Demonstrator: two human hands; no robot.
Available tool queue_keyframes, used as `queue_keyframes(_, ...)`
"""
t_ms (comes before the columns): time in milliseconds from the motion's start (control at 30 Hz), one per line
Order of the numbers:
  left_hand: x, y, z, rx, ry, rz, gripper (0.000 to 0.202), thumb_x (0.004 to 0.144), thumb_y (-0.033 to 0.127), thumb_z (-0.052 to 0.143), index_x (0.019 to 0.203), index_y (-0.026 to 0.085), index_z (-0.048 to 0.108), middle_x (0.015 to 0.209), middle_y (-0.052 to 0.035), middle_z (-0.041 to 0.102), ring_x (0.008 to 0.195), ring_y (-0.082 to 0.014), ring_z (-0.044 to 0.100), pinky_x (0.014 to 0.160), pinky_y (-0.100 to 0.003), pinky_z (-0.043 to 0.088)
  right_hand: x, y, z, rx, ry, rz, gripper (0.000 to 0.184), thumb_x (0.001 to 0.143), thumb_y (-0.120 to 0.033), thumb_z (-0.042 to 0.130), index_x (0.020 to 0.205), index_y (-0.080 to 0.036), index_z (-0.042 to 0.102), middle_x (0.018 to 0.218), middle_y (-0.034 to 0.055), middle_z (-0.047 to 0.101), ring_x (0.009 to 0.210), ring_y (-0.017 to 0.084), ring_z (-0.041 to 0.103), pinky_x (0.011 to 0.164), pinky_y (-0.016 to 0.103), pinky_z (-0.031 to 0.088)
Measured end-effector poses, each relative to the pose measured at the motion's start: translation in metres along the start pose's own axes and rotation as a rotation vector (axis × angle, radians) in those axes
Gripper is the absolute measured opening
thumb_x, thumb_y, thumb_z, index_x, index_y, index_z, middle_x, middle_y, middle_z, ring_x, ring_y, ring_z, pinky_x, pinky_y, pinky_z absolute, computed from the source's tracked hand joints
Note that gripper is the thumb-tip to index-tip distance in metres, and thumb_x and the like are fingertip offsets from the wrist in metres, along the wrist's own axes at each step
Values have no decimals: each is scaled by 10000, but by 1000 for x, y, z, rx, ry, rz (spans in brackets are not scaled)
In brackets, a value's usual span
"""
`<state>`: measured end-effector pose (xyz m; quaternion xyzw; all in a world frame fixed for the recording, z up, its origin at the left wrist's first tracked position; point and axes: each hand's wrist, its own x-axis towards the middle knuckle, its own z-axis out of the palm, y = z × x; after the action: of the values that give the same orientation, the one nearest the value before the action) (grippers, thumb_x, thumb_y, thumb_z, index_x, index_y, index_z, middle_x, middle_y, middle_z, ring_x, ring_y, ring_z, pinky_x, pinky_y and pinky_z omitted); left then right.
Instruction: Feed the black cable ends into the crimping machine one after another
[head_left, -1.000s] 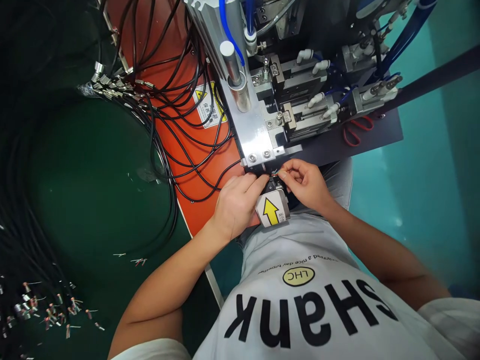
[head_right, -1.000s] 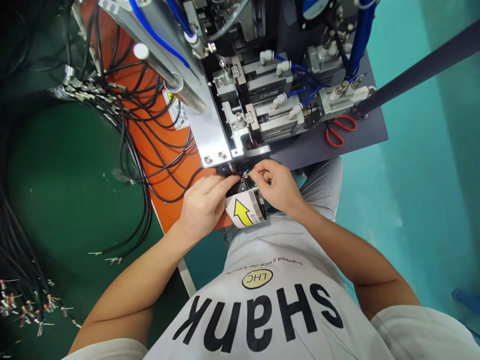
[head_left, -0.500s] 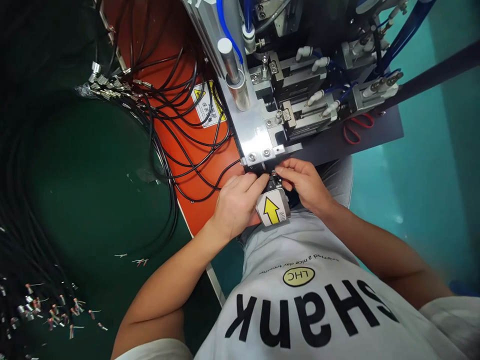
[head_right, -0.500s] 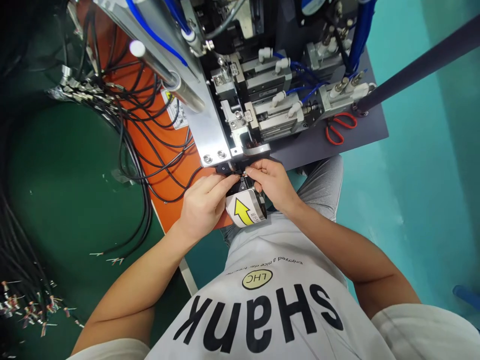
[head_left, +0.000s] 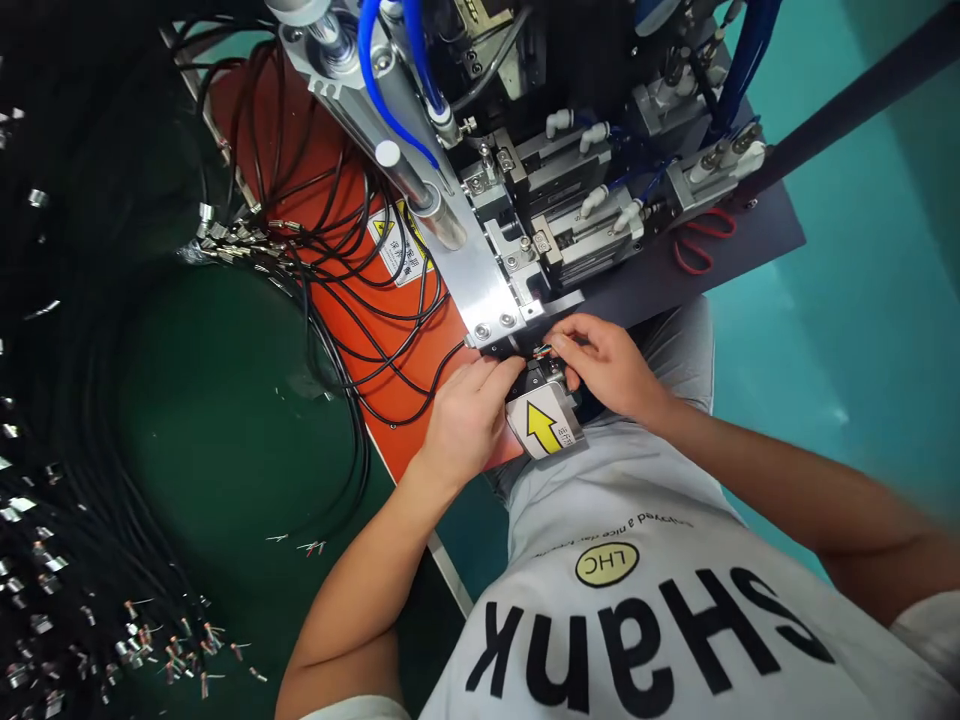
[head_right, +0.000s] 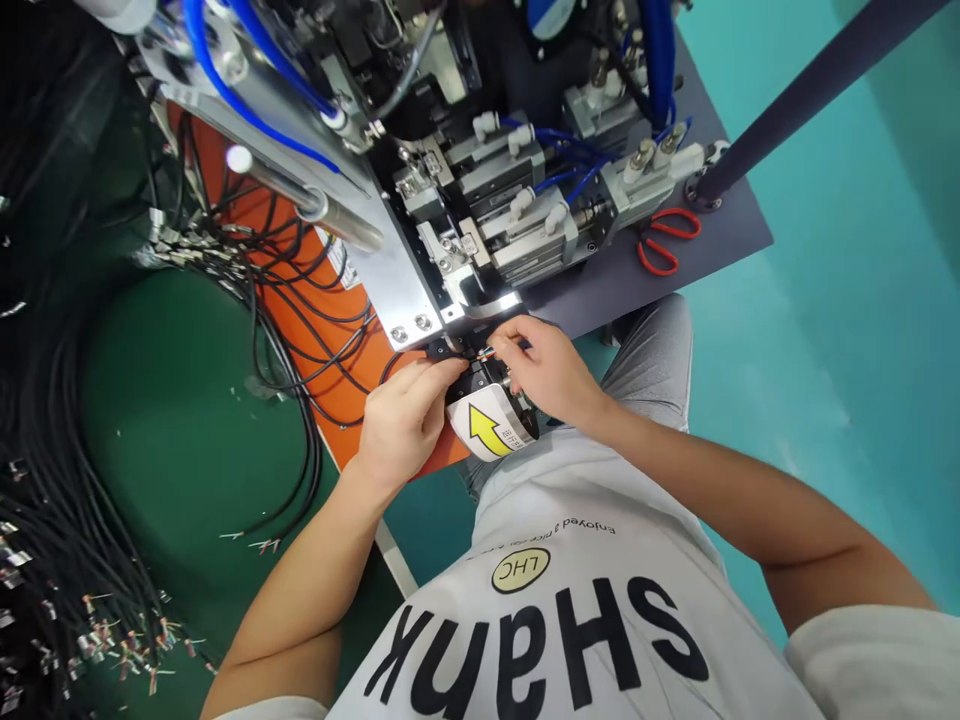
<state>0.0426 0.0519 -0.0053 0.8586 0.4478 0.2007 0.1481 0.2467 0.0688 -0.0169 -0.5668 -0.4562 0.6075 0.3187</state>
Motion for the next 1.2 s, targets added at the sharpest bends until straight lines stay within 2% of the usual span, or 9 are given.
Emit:
queue_keyframes(100, 0, 0, -1, -4, -18, -20, 298, 968, 107, 389, 1160, 159, 612, 935, -80, 696, 831, -183, 639, 751, -298, 513, -14, 0, -4, -298, 94, -265, 223, 969, -287, 532, 1150, -264, 659, 1083, 52, 665, 763, 165, 629, 627, 290, 480)
queue_keyframes(167, 0, 1, -1, 9, -33, -35, 281, 975, 119, 390, 1140, 165, 614, 941, -79, 695, 842, -186, 640, 758, -304, 514, -18, 3, -6, -418, 97, -343, 233, 971, -260, 524, 1141, -274, 682, 1091, 58, 674, 878, 199, 635, 701, 313, 492)
queue_keyframes(200, 0, 1, -1, 20, -39, -39, 275, 979, 125, 392, 1136, 168, 614, 942, -79, 692, 847, -187, 639, 755, -304, 510, -18, 5, -6, -418, 94, -342, 219, 968, -263, 532, 1115, -269, 694, 1067, 55, 679, 861, 197, 636, 711, 317, 495)
queue_keyframes(367, -3, 6, 0, 124, 30, -56, 254, 970, 147, 458, 1149, 190, 631, 945, -90, 666, 859, -204, 598, 744, -337, 451, 1, 14, -4, -18, -1, -60, 207, 929, -411, 607, 949, -216, 671, 865, 11, 681, 540, 109, 561, 551, 270, 474)
queue_keyframes(500, -7, 11, 0, 225, 117, -56, 256, 946, 177, 519, 1160, 211, 656, 902, -101, 629, 838, -226, 545, 710, -364, 397, 12, 14, 0, 95, -46, 45, 288, 875, -448, 674, 764, -194, 600, 684, -24, 613, 520, 102, 552, 554, 253, 457)
queue_keyframes(700, -19, 9, 5, 139, 99, -54, 344, 960, 161, 483, 1281, 166, 608, 1018, -140, 632, 919, -235, 556, 766, -374, 464, 15, 11, 2, 195, -106, 148, 273, 869, -406, 685, 751, -173, 605, 631, -25, 604, 484, 80, 505, 521, 236, 384)
queue_keyframes(933, -36, 17, 4, -49, 166, -217, 396, 947, 110, 500, 1326, 202, 573, 1146, -138, 641, 1046, -237, 594, 885, -402, 515, 12, 9, 2, 61, -78, 88, 253, 906, -399, 628, 770, -189, 592, 573, -40, 577, 509, 110, 554, 571, 265, 432)
queue_keyframes(1100, -46, 13, 7, 54, 111, -123, 522, 948, 92, 489, 1461, 175, 443, 1284, -193, 594, 1189, -283, 568, 959, -440, 498, 9, 4, 2, -103, -29, 22, 202, 918, -374, 602, 816, -202, 574, 591, -42, 595, 510, 121, 585, 564, 265, 451)
queue_keyframes(1200, -48, 2, 6, 55, 47, -55, 559, 949, 71, 470, 1496, 160, 396, 1311, -196, 587, 1231, -283, 550, 1011, -439, 483, 12, 6, 2, -70, -43, 58, 204, 912, -356, 601, 796, -190, 574, 611, -37, 597, 509, 112, 581, 572, 261, 454)
